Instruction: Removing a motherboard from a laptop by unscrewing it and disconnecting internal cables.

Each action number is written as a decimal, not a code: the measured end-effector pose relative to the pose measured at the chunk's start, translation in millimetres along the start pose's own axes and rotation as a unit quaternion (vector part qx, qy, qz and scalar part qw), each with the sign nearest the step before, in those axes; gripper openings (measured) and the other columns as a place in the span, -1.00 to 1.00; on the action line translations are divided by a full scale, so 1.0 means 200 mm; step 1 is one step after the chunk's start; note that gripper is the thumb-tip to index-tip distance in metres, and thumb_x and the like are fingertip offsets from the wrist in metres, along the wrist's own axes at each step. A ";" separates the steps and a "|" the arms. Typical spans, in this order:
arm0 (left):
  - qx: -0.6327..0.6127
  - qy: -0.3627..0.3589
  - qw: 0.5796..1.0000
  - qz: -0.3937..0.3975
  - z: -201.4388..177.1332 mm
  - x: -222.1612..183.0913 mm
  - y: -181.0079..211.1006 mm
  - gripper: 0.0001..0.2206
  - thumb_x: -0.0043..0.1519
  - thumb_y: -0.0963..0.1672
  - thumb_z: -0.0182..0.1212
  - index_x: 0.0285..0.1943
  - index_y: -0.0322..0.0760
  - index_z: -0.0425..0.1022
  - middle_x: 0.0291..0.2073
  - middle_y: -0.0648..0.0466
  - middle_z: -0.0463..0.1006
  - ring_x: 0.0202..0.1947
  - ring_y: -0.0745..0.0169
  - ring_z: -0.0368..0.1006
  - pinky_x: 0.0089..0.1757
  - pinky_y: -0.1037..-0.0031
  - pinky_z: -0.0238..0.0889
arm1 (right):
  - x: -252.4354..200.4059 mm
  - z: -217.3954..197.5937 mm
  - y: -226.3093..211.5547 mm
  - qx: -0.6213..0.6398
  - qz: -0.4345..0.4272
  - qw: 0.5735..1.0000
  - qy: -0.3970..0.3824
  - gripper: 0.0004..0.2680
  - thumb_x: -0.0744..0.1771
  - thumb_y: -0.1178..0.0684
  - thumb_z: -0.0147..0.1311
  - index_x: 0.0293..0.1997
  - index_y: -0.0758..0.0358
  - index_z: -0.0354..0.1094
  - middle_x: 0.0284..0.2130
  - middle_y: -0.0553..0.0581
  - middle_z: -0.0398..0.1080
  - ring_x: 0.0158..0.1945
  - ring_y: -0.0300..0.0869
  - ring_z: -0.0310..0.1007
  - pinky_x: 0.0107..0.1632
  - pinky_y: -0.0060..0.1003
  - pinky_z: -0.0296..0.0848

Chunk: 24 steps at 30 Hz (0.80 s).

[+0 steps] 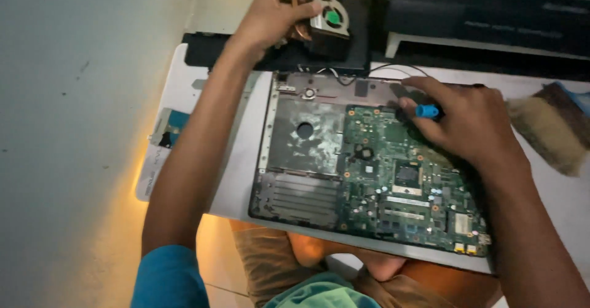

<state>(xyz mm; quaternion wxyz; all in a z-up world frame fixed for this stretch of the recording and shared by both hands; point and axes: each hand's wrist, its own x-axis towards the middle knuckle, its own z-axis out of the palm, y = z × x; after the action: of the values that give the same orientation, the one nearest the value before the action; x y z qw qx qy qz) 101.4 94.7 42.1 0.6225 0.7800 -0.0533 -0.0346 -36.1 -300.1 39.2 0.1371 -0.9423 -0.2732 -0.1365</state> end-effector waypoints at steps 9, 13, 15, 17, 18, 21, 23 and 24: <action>0.291 0.054 0.950 0.099 -0.14 0.28 -0.25 -0.57 0.30 0.01 0.73 0.03 -0.44 0.69 -0.24 -0.06 0.78 -0.43 0.15 0.72 -0.32 0.34 0.68 | -0.03 0.01 0.29 -0.025 -0.046 0.973 0.226 -0.94 0.54 0.22 0.55 0.14 0.37 0.86 -0.25 0.17 0.73 -0.43 -0.12 0.48 -0.28 -0.18 0.36; 0.458 0.112 0.869 0.151 -0.16 0.37 -0.38 -0.49 0.34 0.09 0.72 0.07 -0.42 0.68 -0.10 -0.22 0.57 -0.20 -0.21 0.59 -0.12 0.06 0.54 | -0.02 -0.01 0.28 -0.008 -0.046 0.971 0.236 -0.89 0.49 0.22 0.54 0.15 0.36 0.83 -0.25 0.20 0.73 -0.45 -0.08 0.46 -0.30 -0.15 0.36; 0.457 0.127 0.848 0.236 0.02 0.13 -0.15 -0.53 0.36 -0.04 0.68 0.27 -0.39 0.55 0.02 -0.24 0.50 -0.06 -0.27 0.55 -0.03 0.04 0.52 | -0.02 -0.05 0.24 0.007 -0.053 0.970 0.236 -0.87 0.49 0.22 0.51 0.18 0.38 0.81 -0.17 0.22 0.75 -0.40 -0.07 0.52 -0.27 -0.13 0.42; 0.449 0.139 0.824 0.315 0.19 -0.12 0.02 -0.46 0.37 -0.18 0.63 0.47 -0.35 0.42 0.13 -0.26 0.44 0.07 -0.33 0.52 0.06 0.01 0.49 | -0.02 -0.09 0.22 0.023 -0.060 0.971 0.230 -0.85 0.49 0.23 0.49 0.20 0.41 0.79 -0.10 0.24 0.78 -0.36 -0.06 0.58 -0.24 -0.12 0.48; 0.410 0.059 0.846 0.335 0.26 -0.25 0.09 -0.51 0.46 -0.12 0.55 0.50 -0.39 0.47 0.23 -0.28 0.48 0.21 -0.35 0.48 0.18 -0.02 0.43 | -0.02 -0.10 0.22 0.028 -0.067 0.969 0.236 -0.87 0.48 0.24 0.49 0.17 0.41 0.79 -0.12 0.23 0.76 -0.37 -0.05 0.55 -0.24 -0.12 0.47; 0.364 -0.109 0.876 0.296 0.44 -0.51 0.28 -0.62 0.52 0.01 0.40 0.40 -0.27 0.62 0.25 -0.17 0.56 0.25 -0.22 0.52 0.21 0.01 0.42 | -0.01 -0.10 0.25 0.036 -0.067 0.968 0.239 -0.87 0.47 0.28 0.49 0.17 0.43 0.79 -0.14 0.24 0.75 -0.37 -0.07 0.54 -0.26 -0.16 0.45; 0.362 -0.200 0.881 0.231 0.52 -0.58 0.31 -0.67 0.50 0.07 0.32 0.27 -0.11 0.71 0.16 -0.05 0.59 0.15 -0.06 0.59 0.12 0.07 0.47 | -0.02 -0.10 0.26 0.045 -0.058 0.970 0.233 -0.85 0.47 0.31 0.48 0.20 0.45 0.78 -0.14 0.26 0.75 -0.37 -0.09 0.56 -0.28 -0.19 0.45; 0.362 -0.190 0.870 0.276 0.55 -0.56 0.28 -0.72 0.47 0.01 0.33 0.23 -0.12 0.74 0.11 -0.01 0.63 0.12 -0.08 0.57 0.11 0.07 0.45 | -0.03 -0.11 0.27 0.041 -0.060 0.966 0.248 -0.84 0.47 0.35 0.48 0.20 0.47 0.78 -0.14 0.26 0.72 -0.34 -0.07 0.53 -0.24 -0.16 0.44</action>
<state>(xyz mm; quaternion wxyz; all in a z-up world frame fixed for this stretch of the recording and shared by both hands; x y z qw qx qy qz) -25.9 -10.3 71.5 0.2581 0.8826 -0.3928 0.0128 -14.2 -354.5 47.4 0.2305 -0.8545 -0.2924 -0.3622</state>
